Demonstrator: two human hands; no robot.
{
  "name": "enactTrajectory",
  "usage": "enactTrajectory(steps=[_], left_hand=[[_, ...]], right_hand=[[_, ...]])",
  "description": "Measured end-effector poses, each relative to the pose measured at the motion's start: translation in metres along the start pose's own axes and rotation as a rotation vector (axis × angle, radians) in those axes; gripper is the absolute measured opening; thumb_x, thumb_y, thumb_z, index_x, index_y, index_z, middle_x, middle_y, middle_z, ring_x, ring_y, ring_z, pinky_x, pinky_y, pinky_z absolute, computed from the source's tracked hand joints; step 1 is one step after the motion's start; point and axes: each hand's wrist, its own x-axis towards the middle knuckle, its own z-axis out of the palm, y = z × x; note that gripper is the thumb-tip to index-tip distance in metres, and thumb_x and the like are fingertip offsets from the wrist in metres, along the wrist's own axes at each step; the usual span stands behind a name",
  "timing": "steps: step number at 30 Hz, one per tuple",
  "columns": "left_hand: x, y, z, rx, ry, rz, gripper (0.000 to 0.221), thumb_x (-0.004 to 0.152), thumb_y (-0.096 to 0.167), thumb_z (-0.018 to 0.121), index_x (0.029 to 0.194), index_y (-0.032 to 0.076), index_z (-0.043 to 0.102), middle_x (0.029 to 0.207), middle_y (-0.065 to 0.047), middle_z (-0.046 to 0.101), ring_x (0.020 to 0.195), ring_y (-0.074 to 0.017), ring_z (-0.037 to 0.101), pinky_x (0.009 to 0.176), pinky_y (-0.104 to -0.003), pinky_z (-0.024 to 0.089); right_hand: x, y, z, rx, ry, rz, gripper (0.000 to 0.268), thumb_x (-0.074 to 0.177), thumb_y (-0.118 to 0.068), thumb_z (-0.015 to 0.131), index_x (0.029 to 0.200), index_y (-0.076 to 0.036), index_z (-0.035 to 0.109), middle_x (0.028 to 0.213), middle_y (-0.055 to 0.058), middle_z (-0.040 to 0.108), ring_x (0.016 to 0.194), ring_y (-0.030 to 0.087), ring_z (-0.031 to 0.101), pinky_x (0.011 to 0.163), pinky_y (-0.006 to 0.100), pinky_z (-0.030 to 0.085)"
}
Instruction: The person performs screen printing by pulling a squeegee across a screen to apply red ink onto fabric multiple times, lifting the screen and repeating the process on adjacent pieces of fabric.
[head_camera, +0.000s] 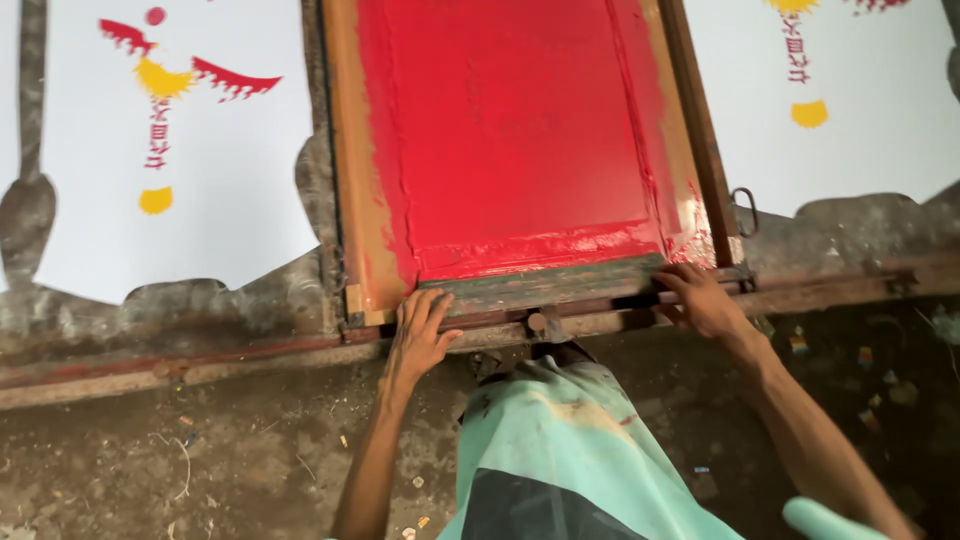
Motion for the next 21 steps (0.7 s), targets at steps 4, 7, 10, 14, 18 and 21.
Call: enactTrajectory(steps=[4, 7, 10, 14, 18, 21], left_hand=[[0.021, -0.024, 0.010, 0.084, -0.178, 0.137, 0.044, 0.082, 0.018, 0.079, 0.120, 0.000, 0.065, 0.119, -0.018, 0.062, 0.113, -0.0381, 0.057, 0.102, -0.050, 0.043], [0.028, -0.033, 0.008, 0.127, -0.122, 0.172, 0.038, 0.083, 0.007, 0.071, 0.120, 0.000, 0.067, 0.119, -0.019, 0.066, 0.111, -0.0353, 0.061, 0.102, -0.046, 0.046], [0.063, -0.034, 0.002, 0.170, -0.068, 0.135, 0.036, 0.082, 0.010, 0.072, 0.115, -0.003, 0.067, 0.111, -0.020, 0.068, 0.104, -0.0362, 0.063, 0.094, -0.047, 0.047], [0.086, -0.026, 0.003, 0.273, -0.145, 0.022, 0.021, 0.091, 0.014, 0.076, 0.099, -0.002, 0.064, 0.095, -0.018, 0.068, 0.092, -0.0332, 0.066, 0.087, -0.045, 0.049], [0.080, -0.015, -0.004, 0.281, -0.073, 0.020, 0.016, 0.081, 0.006, 0.072, 0.095, 0.002, 0.065, 0.090, -0.013, 0.069, 0.086, -0.0298, 0.066, 0.081, -0.043, 0.047], [0.064, 0.003, 0.008, 0.274, 0.013, 0.070, 0.024, 0.073, 0.000, 0.067, 0.096, 0.003, 0.065, 0.088, -0.011, 0.068, 0.081, -0.0264, 0.065, 0.080, -0.040, 0.047]], right_hand=[[0.035, -0.001, -0.007, -0.416, -0.168, -0.257, 0.031, 0.086, -0.020, 0.071, 0.113, -0.004, 0.064, 0.108, 0.013, 0.066, 0.096, 0.035, 0.069, 0.086, 0.043, 0.058], [0.048, 0.011, -0.025, -0.439, -0.218, -0.294, 0.025, 0.090, -0.020, 0.067, 0.108, -0.002, 0.064, 0.107, 0.015, 0.070, 0.093, 0.034, 0.068, 0.082, 0.042, 0.058], [0.066, 0.009, -0.025, -0.436, 0.026, -0.311, 0.031, 0.090, -0.008, 0.059, 0.119, 0.001, 0.063, 0.110, 0.017, 0.070, 0.102, 0.034, 0.069, 0.087, 0.041, 0.057], [0.092, 0.008, -0.005, -0.355, -0.113, -0.057, 0.025, 0.095, -0.025, 0.067, 0.107, -0.003, 0.064, 0.096, 0.014, 0.069, 0.087, 0.032, 0.068, 0.081, 0.043, 0.056], [0.079, 0.014, -0.018, -0.329, -0.026, -0.104, 0.024, 0.090, -0.022, 0.070, 0.106, -0.006, 0.064, 0.095, 0.012, 0.069, 0.088, 0.032, 0.067, 0.078, 0.043, 0.054], [0.061, 0.015, -0.019, -0.318, -0.045, -0.074, 0.032, 0.080, -0.024, 0.073, 0.103, -0.004, 0.064, 0.093, 0.013, 0.068, 0.085, 0.032, 0.068, 0.077, 0.042, 0.055]])
